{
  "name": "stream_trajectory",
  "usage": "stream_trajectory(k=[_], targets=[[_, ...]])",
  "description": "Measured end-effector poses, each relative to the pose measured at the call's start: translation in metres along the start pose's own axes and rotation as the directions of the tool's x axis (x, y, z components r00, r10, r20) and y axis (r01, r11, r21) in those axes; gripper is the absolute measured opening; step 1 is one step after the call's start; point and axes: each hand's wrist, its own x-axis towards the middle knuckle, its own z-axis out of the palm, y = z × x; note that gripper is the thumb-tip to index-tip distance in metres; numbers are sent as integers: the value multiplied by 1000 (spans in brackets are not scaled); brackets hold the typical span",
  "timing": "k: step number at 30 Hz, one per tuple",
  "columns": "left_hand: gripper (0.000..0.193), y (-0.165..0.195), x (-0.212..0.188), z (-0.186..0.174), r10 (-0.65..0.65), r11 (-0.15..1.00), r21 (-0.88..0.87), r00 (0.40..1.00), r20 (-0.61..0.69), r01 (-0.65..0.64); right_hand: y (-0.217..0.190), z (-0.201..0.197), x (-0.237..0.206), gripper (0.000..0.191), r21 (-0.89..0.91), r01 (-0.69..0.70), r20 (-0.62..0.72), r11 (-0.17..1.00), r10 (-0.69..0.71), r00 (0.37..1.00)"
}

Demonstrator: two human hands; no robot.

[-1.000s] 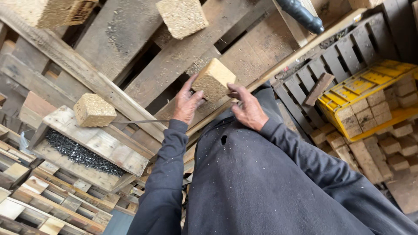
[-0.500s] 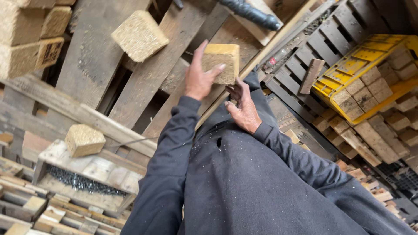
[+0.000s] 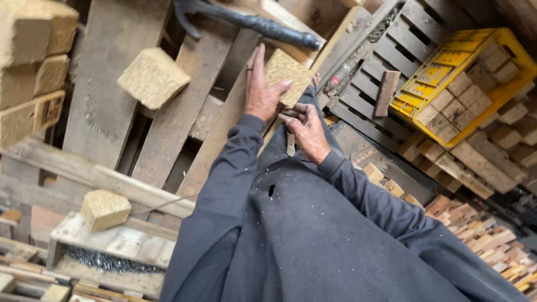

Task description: The person assembles small wooden blocks into a structure on a wooden pallet. They pick up blocks from a yellow crate, place them on the pallet, and use a hammer to drive nails into the blocks to secure them. The person also handles loose planks and nails during the process.

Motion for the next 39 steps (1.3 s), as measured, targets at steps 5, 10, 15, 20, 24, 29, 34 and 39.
stream_trajectory(k=[5,10,15,20,24,29,34,39], targets=[[79,0,-25,-55,-241,971,-148,756,-609,190,4,4,4,21,-222,-78,193,972,122,974],[100,-13,-25,-168,-429,881,-210,528,-733,425,19,37,11,23,-363,-57,213,930,142,967],[113,-21,34,-211,-710,662,-123,566,-419,739,26,68,18,25,-424,-13,350,906,177,920],[129,-30,15,-245,-619,774,-447,684,-385,449,7,101,27,25,-340,16,367,940,117,923],[87,-35,-31,-259,-681,469,-730,730,61,498,-22,134,26,28,-328,106,363,939,21,932],[83,-38,-74,-237,-509,348,-869,849,138,350,-42,166,16,39,-367,169,359,915,-29,933],[97,-47,-86,-227,-450,418,-846,885,123,331,-28,166,3,45,-406,256,427,877,-65,902],[113,-50,-80,-220,-109,947,-302,994,20,110,6,139,-10,56,-424,89,355,901,74,932]])
